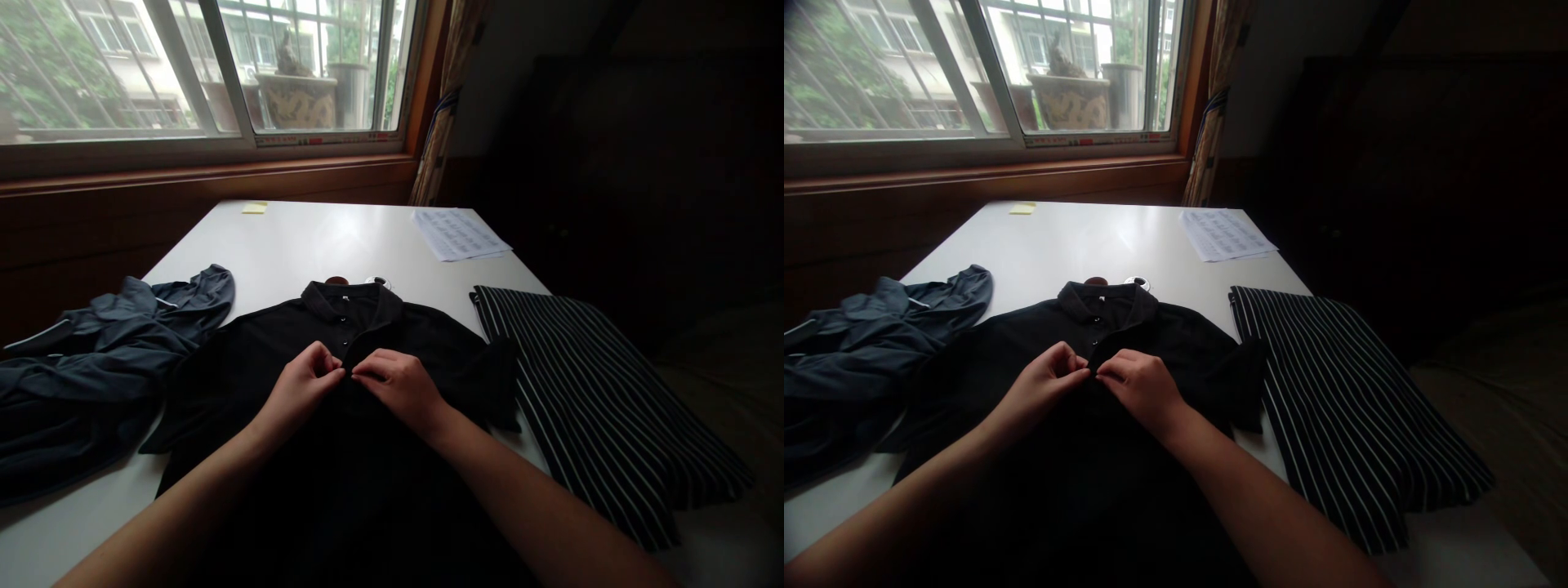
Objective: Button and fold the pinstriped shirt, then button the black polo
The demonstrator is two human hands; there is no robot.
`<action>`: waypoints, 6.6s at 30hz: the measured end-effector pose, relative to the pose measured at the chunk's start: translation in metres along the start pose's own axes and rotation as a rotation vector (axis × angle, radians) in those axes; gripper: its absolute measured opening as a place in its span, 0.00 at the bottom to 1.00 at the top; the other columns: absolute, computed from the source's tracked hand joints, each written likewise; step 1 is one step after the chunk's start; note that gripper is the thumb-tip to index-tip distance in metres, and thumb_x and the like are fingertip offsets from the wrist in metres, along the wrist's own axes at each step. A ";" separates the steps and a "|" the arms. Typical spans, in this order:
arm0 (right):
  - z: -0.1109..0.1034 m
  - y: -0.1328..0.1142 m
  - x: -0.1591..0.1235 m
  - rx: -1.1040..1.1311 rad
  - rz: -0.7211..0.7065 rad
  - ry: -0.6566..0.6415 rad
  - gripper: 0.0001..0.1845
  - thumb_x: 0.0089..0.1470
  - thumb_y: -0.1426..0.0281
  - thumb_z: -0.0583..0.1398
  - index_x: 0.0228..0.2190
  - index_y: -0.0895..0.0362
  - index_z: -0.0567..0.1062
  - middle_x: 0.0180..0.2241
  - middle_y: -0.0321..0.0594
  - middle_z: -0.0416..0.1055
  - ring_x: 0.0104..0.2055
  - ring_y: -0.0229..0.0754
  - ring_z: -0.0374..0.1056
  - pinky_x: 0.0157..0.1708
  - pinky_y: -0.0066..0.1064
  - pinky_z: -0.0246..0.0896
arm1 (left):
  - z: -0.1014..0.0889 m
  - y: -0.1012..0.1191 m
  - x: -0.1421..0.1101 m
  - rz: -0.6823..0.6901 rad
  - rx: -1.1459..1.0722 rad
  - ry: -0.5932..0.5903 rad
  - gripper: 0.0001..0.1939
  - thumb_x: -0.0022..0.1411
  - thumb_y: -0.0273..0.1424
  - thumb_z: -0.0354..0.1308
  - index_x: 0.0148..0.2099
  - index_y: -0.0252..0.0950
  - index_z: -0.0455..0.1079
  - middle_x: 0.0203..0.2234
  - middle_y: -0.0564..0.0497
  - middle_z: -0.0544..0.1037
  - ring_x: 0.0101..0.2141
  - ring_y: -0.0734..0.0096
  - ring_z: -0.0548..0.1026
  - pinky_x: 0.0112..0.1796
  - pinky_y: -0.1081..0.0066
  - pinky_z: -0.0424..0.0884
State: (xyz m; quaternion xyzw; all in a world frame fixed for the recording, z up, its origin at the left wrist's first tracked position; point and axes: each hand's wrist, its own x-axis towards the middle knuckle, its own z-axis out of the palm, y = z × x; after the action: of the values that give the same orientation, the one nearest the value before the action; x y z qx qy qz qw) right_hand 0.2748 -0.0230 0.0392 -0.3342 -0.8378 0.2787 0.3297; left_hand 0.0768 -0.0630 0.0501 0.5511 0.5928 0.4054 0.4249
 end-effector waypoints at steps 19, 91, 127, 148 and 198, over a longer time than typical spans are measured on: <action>-0.021 -0.007 0.002 -0.445 -0.405 -0.270 0.14 0.66 0.74 0.53 0.40 0.54 0.79 0.34 0.44 0.76 0.36 0.43 0.69 0.37 0.34 0.64 | 0.000 -0.004 0.003 -0.113 -0.291 -0.048 0.20 0.51 0.34 0.67 0.26 0.38 0.55 0.32 0.52 0.77 0.31 0.72 0.71 0.33 0.73 0.64; 0.010 -0.010 0.001 -0.136 0.195 -0.062 0.02 0.54 0.74 0.64 0.30 0.55 0.77 0.33 0.37 0.75 0.35 0.39 0.71 0.37 0.29 0.63 | 0.002 -0.002 0.000 0.125 0.278 -0.006 0.09 0.56 0.31 0.59 0.29 0.40 0.60 0.29 0.54 0.77 0.32 0.68 0.74 0.32 0.71 0.65; 0.015 -0.014 0.003 -0.225 0.208 -0.068 0.04 0.57 0.73 0.64 0.30 0.54 0.76 0.34 0.38 0.75 0.37 0.41 0.71 0.39 0.31 0.63 | 0.001 -0.006 0.003 0.278 0.521 0.048 0.07 0.55 0.26 0.60 0.29 0.41 0.66 0.27 0.52 0.74 0.34 0.61 0.69 0.34 0.67 0.62; 0.010 -0.015 0.005 -0.172 0.264 -0.095 0.02 0.57 0.71 0.63 0.33 0.54 0.79 0.35 0.37 0.77 0.37 0.39 0.72 0.41 0.28 0.63 | -0.009 -0.006 0.004 0.486 0.699 -0.096 0.06 0.65 0.30 0.60 0.39 0.39 0.79 0.33 0.49 0.78 0.38 0.64 0.68 0.41 0.66 0.67; 0.000 0.013 0.006 -0.104 0.173 0.081 0.08 0.55 0.78 0.59 0.36 0.54 0.76 0.35 0.37 0.73 0.36 0.39 0.69 0.40 0.30 0.64 | -0.032 -0.007 0.007 0.827 0.935 -0.203 0.15 0.66 0.22 0.52 0.49 0.40 0.74 0.43 0.48 0.77 0.40 0.65 0.71 0.40 0.66 0.72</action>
State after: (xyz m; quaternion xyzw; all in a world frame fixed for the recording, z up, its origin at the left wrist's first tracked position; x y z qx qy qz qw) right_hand 0.2761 -0.0108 0.0327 -0.4329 -0.8051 0.2485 0.3205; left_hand 0.0443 -0.0566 0.0534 0.8979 0.4018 0.1798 0.0014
